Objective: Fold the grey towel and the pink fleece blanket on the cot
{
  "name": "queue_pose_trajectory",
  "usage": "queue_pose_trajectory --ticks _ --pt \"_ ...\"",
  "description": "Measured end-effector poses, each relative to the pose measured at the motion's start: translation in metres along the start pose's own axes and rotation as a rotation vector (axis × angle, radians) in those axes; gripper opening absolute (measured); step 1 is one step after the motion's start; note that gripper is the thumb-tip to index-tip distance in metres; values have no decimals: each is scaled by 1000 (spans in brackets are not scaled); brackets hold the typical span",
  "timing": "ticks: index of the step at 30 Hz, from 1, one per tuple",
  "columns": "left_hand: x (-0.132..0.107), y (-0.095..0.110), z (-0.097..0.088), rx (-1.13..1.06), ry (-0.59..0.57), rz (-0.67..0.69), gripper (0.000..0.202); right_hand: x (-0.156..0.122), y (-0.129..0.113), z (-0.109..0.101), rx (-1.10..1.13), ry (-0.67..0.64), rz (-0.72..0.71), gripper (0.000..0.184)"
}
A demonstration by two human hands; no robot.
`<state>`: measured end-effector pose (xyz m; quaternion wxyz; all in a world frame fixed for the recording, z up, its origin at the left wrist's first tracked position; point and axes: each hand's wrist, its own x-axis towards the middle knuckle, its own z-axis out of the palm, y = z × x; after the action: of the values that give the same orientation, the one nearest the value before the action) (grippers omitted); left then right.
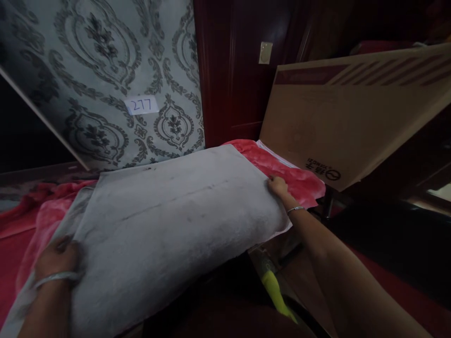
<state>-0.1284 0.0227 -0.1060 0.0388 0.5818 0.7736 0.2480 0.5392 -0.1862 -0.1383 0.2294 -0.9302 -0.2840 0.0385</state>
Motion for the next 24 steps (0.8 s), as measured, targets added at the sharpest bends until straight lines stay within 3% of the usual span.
queue_pose_trajectory --ticks 3,13,18,24 --pt "-15 2 -1 -115 -28 -112 69 15 -6 0 76 16 3 45" --pt "-20 11 -2 -264 9 -119 46 34 -22 8 212 -69 102 35" --pt "-7 12 1 -309 -17 -111 44 41 -28 6 294 -88 110 34" --pt "10 15 7 -528 -78 -139 41 28 -35 9 555 -38 116 51"
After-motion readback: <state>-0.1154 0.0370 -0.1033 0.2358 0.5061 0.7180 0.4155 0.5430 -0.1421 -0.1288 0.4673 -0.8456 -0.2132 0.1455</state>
